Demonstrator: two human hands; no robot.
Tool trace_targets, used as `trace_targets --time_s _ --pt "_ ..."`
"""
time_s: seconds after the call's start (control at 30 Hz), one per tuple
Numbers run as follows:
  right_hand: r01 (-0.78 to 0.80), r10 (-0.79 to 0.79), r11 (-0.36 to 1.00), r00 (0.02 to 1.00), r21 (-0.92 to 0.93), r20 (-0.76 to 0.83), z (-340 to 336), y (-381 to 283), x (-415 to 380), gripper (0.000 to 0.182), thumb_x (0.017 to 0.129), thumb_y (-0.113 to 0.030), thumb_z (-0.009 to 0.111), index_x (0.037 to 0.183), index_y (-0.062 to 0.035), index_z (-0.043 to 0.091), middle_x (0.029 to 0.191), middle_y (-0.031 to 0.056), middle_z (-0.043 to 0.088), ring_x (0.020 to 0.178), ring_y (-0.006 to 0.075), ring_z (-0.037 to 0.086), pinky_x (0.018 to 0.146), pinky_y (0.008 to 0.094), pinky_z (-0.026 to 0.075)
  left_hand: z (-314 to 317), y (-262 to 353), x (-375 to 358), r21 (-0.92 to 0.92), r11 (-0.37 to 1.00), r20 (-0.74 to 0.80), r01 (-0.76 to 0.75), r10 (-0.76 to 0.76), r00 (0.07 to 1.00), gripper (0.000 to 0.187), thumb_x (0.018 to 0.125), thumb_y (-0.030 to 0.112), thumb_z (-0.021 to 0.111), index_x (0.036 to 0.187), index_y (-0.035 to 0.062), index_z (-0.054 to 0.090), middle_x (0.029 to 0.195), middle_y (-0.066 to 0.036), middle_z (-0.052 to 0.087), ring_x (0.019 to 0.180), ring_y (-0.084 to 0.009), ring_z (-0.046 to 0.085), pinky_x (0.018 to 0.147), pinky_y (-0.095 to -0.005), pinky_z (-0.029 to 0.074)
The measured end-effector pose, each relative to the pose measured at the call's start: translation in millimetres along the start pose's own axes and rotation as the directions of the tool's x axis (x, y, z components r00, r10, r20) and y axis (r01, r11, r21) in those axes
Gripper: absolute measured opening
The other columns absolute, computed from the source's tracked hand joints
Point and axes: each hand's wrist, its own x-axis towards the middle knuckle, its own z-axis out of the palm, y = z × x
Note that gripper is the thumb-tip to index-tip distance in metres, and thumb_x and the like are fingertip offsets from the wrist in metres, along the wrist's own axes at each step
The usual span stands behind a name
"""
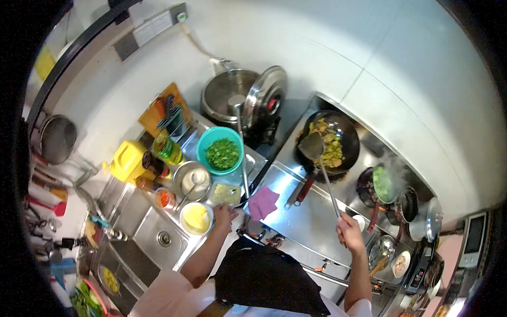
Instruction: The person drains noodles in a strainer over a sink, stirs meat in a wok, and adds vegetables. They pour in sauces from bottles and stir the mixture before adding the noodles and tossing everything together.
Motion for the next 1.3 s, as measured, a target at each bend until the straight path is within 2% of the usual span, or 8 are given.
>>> trace_targets --time_s 0.13,0.3,0.47,0.57,0.63,0.73,1.07,1.3 --pt "-0.146 0.167 0.981 0.97 -0.129 0.176 23.1 -21.7 -29.6 0.043 0.096 -0.023 0.049 0.137 -0.0122 0.044 0.058 -0.0027 0.045 0.042 0.0068 0.039 0.036 0.0222 0.031 0.3 0.8 8.6 -0.031 0.998 0.01 -0.058 0.058 0.998 0.019 0.088 0.01 0.054 0.098 -0.0011 0.042 0.081 -0.012 0.053 0.063 -0.0222 0.061 0.055 -0.0347 0.057" --pt "0.434 -0.108 0.717 0.843 -0.546 0.527 80.2 -17.1 -33.1 0.045 0.095 -0.024 0.049 0.138 -0.0104 0.042 0.065 0.0142 0.058 0.056 0.0261 0.058 0.057 0.0384 0.048 7.6 3.3 -2.9 0.135 0.945 -0.01 -0.298 0.302 0.953 0.016 0.088 0.004 0.053 0.093 0.0013 0.038 0.08 -0.013 0.053 0.063 -0.0202 0.062 0.054 -0.032 0.057" --pt "0.516 -0.129 0.559 0.827 -0.649 0.547 110.8 -4.4 -23.7 0.04 0.095 -0.026 0.047 0.132 -0.0102 0.047 0.084 0.0257 0.063 0.074 0.0455 0.058 0.068 0.0514 0.047 5.7 -1.9 -12.5 0.18 0.909 -0.026 -0.376 0.387 0.922 0.017 0.087 0.001 0.053 0.092 0.0011 0.037 0.078 -0.013 0.053 0.06 -0.0192 0.062 0.052 -0.0298 0.057" --pt "0.539 -0.126 0.562 0.805 -0.627 0.58 122.0 18.8 -3.5 0.042 0.096 -0.025 0.047 0.135 -0.01 0.044 0.078 0.0236 0.062 0.066 0.0389 0.061 0.066 0.0475 0.048 -2.1 -12.8 -7.8 0.183 0.907 0.019 -0.379 0.382 0.924 0.017 0.087 0.001 0.052 0.093 0.0018 0.037 0.081 -0.013 0.052 0.062 -0.0203 0.062 0.054 -0.031 0.058" --pt "0.306 0.013 0.844 0.81 -0.441 0.587 126.9 35.5 8.5 0.046 0.097 -0.025 0.047 0.141 -0.0123 0.039 0.059 0.005 0.05 0.048 0.0158 0.049 0.047 0.0297 0.042 -2.3 -17.0 -5.7 0.162 0.918 0.062 -0.363 0.358 0.932 0.017 0.087 0.001 0.051 0.095 0.0026 0.036 0.084 -0.013 0.051 0.065 -0.0213 0.062 0.056 -0.0321 0.059" --pt "0.084 0.117 0.955 0.774 -0.284 0.622 136.2 35.7 5.6 0.045 0.099 -0.023 0.045 0.143 -0.0145 0.037 0.059 -0.0051 0.035 0.046 0.0038 0.032 0.04 0.0203 0.03 0.5 -16.1 -12.2 0.157 0.916 0.047 -0.368 0.365 0.93 0.017 0.087 0.002 0.054 0.092 0.0011 0.038 0.077 -0.012 0.053 0.059 -0.0201 0.062 0.053 -0.031 0.057" --pt "-0.178 0.177 0.982 0.767 -0.06 0.617 103.4 55.5 2.2 0.044 0.099 -0.025 0.044 0.141 -0.0121 0.04 0.061 -0.0015 0.045 0.042 0.0058 0.038 0.037 0.0201 0.032 -10.8 -5.7 3.5 0.01 0.976 0.045 -0.217 0.217 0.975 0.02 0.088 0.006 0.055 0.094 0.0042 0.036 0.08 -0.014 0.053 0.064 -0.0241 0.062 0.059 -0.037 0.059" --pt "-0.454 0.123 0.799 0.765 0.394 0.632 54.5 61.2 -12.1 0.047 0.096 -0.03 0.05 0.136 -0.0071 0.041 0.057 -0.0002 0.037 0.037 0.005 0.027 0.031 0.0207 0.02 -9.8 -26.1 -28.7 0.085 0.985 -0.006 -0.151 0.152 0.988 0.018 0.096 0.022 0.046 0.095 0.004 0.046 0.074 -0.009 0.054 0.072 -0.0215 0.063 0.06 -0.0327 0.054"
